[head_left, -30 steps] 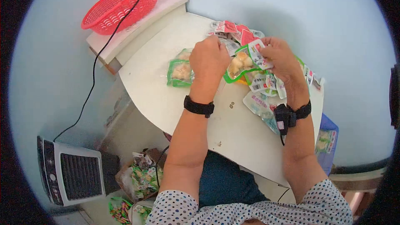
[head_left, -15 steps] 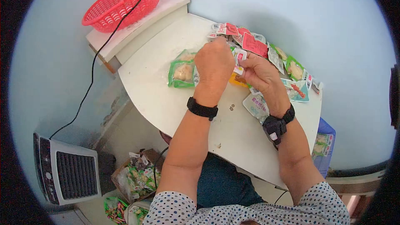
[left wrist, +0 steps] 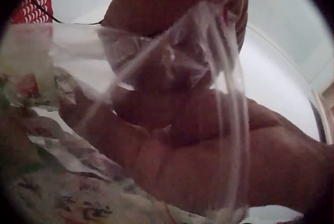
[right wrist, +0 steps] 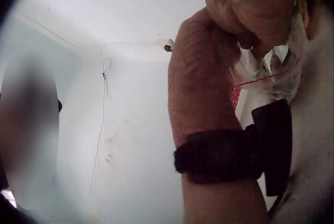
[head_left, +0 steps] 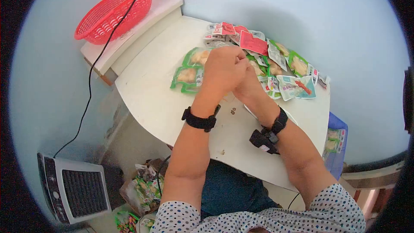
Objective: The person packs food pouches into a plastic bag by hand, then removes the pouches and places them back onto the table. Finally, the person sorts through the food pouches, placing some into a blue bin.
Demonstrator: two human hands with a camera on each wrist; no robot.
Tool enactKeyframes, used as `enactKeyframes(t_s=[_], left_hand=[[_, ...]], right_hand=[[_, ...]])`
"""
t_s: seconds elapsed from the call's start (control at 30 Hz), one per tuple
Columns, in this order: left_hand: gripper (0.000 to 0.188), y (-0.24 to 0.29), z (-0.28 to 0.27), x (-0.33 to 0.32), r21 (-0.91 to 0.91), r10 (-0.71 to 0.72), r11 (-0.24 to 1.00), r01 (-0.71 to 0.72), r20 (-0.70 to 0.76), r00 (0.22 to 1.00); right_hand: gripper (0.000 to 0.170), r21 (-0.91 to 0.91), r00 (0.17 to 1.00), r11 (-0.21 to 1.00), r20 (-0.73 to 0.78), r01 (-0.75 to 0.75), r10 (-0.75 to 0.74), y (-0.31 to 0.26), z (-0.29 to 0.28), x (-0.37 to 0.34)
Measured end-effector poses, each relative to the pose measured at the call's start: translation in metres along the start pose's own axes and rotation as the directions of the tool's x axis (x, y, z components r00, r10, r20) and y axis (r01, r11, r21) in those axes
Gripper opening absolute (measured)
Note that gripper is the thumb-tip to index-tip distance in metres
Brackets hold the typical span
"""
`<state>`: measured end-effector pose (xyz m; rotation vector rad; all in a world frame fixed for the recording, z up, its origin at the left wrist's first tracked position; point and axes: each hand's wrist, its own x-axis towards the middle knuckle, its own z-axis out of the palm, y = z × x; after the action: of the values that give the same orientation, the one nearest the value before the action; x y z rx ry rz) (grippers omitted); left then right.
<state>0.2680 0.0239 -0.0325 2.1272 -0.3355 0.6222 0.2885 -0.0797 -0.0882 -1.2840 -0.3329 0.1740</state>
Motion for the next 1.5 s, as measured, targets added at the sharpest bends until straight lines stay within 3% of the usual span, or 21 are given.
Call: enactKeyframes(t_s=[0.07, 0.13, 0.23, 0.33, 0.43, 0.63, 0.67, 0.77, 0.83, 0.87, 0.9, 0.97, 1.0, 1.07, 1.23, 1.27, 1.33, 1.37, 1.4, 1.47, 1.5], left_hand=[[0.021, 0.004, -0.003, 0.001, -0.054, -0.020, 0.998, 0.024, 0.067, 0.998], [0.023, 0.007, -0.005, 0.001, -0.086, -0.039, 0.995, 0.050, 0.122, 0.992], [0.025, 0.011, -0.003, 0.000, -0.126, -0.074, 0.987, 0.096, 0.165, 0.983], [0.025, 0.014, -0.007, 0.002, -0.163, -0.134, 0.975, 0.149, 0.098, 0.986], [0.025, 0.007, -0.010, 0.003, -0.164, -0.174, 0.972, 0.165, -0.042, 0.984], [0.022, 0.021, -0.042, 0.004, -0.057, -0.219, 0.976, 0.212, -0.153, 0.964], [0.021, 0.033, -0.049, 0.001, -0.049, -0.239, 0.971, 0.234, -0.157, 0.958], [0.021, 0.081, -0.058, -0.013, 0.333, -0.234, 0.920, 0.208, 0.042, 0.971], [0.034, 0.083, -0.042, -0.037, 0.602, 0.136, 0.759, -0.246, 0.224, 0.965], [0.043, 0.091, -0.032, -0.051, 0.644, 0.128, 0.708, -0.291, 0.288, 0.949], [0.040, 0.102, -0.029, -0.060, 0.677, -0.025, 0.690, -0.257, 0.377, 0.926], [0.034, 0.096, -0.017, -0.077, 0.754, -0.077, 0.585, -0.300, 0.420, 0.904], [0.032, 0.086, -0.016, -0.084, 0.792, -0.106, 0.528, -0.308, 0.421, 0.901], [0.021, 0.059, -0.021, -0.097, 0.832, -0.178, 0.491, -0.257, 0.385, 0.906], [0.017, 0.056, -0.064, -0.101, 0.843, -0.192, 0.507, -0.182, 0.316, 0.929], [0.016, 0.063, -0.078, -0.102, 0.834, -0.133, 0.517, -0.190, 0.298, 0.945], [0.014, 0.081, -0.104, -0.101, 0.820, -0.024, 0.535, -0.204, 0.256, 0.966], [0.010, 0.097, -0.121, -0.100, 0.752, 0.116, 0.609, -0.252, 0.230, 0.966], [0.009, 0.118, -0.139, -0.100, 0.675, 0.249, 0.671, -0.308, 0.185, 0.950], [0.009, 0.149, -0.153, -0.104, 0.618, 0.345, 0.698, -0.361, 0.152, 0.926], [0.009, 0.164, -0.162, -0.107, 0.562, 0.316, 0.752, -0.346, 0.153, 0.936]], right_hand=[[0.013, -0.293, 0.993, 0.950, -0.028, 0.105, -0.118, 0.012, -0.010, 0.003], [0.010, -0.397, 0.988, 0.915, -0.098, 0.072, -0.120, -0.003, -0.004, -0.004], [0.016, -0.690, 0.940, 0.649, 0.146, 0.320, -0.309, -0.008, -0.024, 0.004], [0.022, -0.700, 0.993, 0.711, -0.117, -0.067, -0.021, -0.029, -0.029, 0.015], [0.018, -0.990, 0.985, 0.137, -0.048, -0.025, -0.166, -0.059, -0.028, 0.008], [0.022, -0.973, 0.866, 0.215, -0.039, 0.080, -0.498, -0.035, -0.043, 0.013], [0.022, -0.970, 0.891, 0.224, -0.015, 0.098, -0.454, -0.031, -0.046, 0.015], [0.020, -0.956, 0.918, 0.232, 0.077, 0.179, -0.390, -0.029, -0.052, 0.013], [0.017, -0.946, 0.936, 0.287, 0.045, 0.153, -0.349, -0.032, -0.051, 0.015], [0.016, -0.939, 0.945, 0.313, 0.034, 0.142, -0.326, -0.032, -0.050, 0.016], [0.014, -0.946, 0.951, 0.296, 0.036, 0.132, -0.308, -0.032, -0.051, 0.019], [0.012, -0.958, 0.961, 0.252, 0.066, 0.136, -0.268, -0.034, -0.046, 0.023], [0.012, -0.934, 0.944, 0.307, 0.080, 0.184, -0.320, -0.037, -0.042, 0.022], [0.012, -0.873, 0.896, 0.390, 0.109, 0.293, -0.430, -0.051, -0.041, 0.016], [0.011, -0.904, 0.907, 0.275, 0.220, 0.328, -0.360, -0.083, -0.028, 0.006], [0.010, -0.919, 0.921, 0.251, 0.215, 0.303, -0.324, -0.094, -0.022, 0.001], [0.009, -0.899, 0.854, 0.193, 0.279, 0.392, -0.439, -0.119, -0.015, -0.021], [0.009, -0.888, 0.814, 0.154, 0.313, 0.434, -0.490, -0.134, -0.013, -0.033], [0.009, -0.861, 0.819, 0.192, 0.346, 0.471, -0.457, -0.153, -0.011, -0.047], [0.011, -0.788, 0.811, 0.280, 0.419, 0.548, -0.407, -0.189, -0.015, -0.078], [0.010, -0.764, 0.903, 0.481, 0.357, 0.430, -0.241, -0.209, -0.010, -0.095]])
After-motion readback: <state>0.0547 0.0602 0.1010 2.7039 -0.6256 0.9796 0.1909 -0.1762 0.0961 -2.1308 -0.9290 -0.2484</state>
